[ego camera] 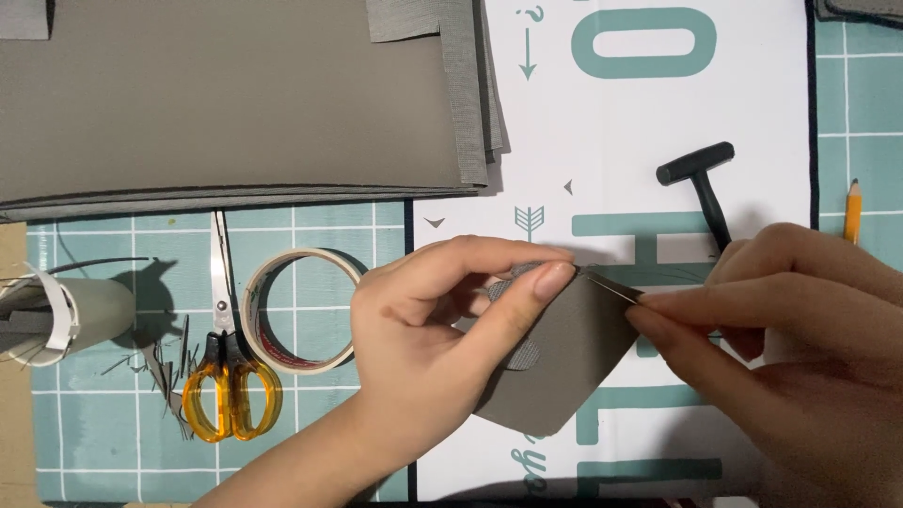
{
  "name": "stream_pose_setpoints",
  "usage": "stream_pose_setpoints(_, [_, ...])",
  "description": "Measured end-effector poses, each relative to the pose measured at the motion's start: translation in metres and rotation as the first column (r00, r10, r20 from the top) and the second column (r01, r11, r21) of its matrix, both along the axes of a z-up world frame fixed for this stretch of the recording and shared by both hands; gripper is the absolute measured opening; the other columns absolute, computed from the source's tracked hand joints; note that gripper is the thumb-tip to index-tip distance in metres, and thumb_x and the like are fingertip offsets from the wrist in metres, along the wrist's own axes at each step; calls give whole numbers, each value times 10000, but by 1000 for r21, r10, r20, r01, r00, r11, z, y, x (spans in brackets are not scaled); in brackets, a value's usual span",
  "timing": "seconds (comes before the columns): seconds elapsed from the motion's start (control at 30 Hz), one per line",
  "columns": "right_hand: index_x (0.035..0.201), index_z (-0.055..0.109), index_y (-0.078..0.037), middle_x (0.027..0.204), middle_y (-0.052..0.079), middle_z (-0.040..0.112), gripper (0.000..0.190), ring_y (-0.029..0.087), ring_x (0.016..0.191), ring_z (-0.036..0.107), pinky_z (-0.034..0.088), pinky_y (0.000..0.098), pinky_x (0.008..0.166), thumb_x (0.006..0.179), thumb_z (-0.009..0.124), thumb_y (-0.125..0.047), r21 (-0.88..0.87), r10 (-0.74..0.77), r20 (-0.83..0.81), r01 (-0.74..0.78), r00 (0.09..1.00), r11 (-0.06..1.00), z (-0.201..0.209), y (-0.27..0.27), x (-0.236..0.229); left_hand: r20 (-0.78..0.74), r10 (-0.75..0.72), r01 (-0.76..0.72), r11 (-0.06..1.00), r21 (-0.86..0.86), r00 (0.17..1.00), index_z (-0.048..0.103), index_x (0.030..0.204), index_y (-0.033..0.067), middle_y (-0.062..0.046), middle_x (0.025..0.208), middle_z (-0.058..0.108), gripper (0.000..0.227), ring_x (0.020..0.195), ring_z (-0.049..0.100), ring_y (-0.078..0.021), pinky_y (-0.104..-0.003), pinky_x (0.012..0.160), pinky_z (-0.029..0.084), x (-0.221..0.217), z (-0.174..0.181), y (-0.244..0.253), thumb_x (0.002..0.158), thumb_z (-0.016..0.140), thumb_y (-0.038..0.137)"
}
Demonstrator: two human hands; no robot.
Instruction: Hand-stitching the edge of a small grey material piece using a needle and thread on a workspace.
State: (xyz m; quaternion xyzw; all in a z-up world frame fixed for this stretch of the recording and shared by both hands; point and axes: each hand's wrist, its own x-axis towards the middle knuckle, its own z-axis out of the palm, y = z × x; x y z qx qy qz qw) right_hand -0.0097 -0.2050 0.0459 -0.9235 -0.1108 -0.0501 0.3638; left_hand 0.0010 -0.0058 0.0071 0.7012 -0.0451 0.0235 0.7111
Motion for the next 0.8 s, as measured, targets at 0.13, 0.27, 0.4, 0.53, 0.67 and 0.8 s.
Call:
stream_pose_setpoints(0.13, [879, 737, -46, 630, 56, 529, 118, 139, 542, 458, 360, 249, 548, 809, 826, -10, 4, 33, 16, -33, 999, 999, 0, -1, 0, 12, -3, 3, 1000, 2, 1000, 775, 969, 68, -12, 906, 795, 56, 680, 571, -44, -171, 596, 451, 0, 0, 0, 935, 753, 106])
stream_pose_setpoints(0.27, [892, 748, -69, 644, 42, 551, 120, 127, 531, 478, 376, 239, 490, 812, 828, -28, -51, 79, 17, -78, 997, 996, 0, -6, 3, 175, -27, 7, 994, 113, 984, 753, 997, 86, -31, 972, 806, 50, 756, 703, -88, -176, 589, 501, 0, -1, 2, 949, 741, 94])
stream_pose_setpoints(0.4, [939, 774, -61, 628, 35, 533, 135, 119, 527, 465, 360, 232, 470, 814, 819, -38, -68, 63, -25, -65, 998, 996, 9, 2, 3, 401, -200, 65, 943, 326, 894, 706, 1077, 12, -103, 1037, 780, 121, 941, 792, -226, -294, 874, 633, 5, -1, 12, 1013, 623, 73])
stream_pose_setpoints(0.53, [874, 749, 15, 606, 75, 555, 107, 140, 500, 473, 374, 243, 488, 794, 818, 2, -10, 60, 15, -60, 998, 998, 9, 10, 2, 694, -324, -71, 877, 475, 643, 693, 1077, -97, -209, 1033, 738, 301, 913, 805, -316, -335, 780, 655, 9, 2, 18, 1083, 434, 56])
stream_pose_setpoints(0.67, [830, 705, 38, 619, 91, 602, 158, 127, 460, 480, 389, 227, 438, 756, 839, 4, 25, 111, 112, -115, 987, 993, 3, 12, -1, 810, -306, -259, 840, 477, 501, 711, 1030, -71, -194, 937, 744, 220, 761, 769, -268, -281, 661, 598, 9, 1, 17, 1053, 515, 27])
stream_pose_setpoints(0.8, [778, 678, 53, 575, 103, 577, 158, 129, 441, 463, 384, 226, 441, 747, 827, 12, 63, 116, 190, -130, 975, 990, -2, 18, -3, 814, -316, -242, 847, 474, 488, 714, 1009, -69, -185, 929, 739, 211, 759, 767, -271, -285, 685, 625, 9, 6, 18, 1047, 526, 19])
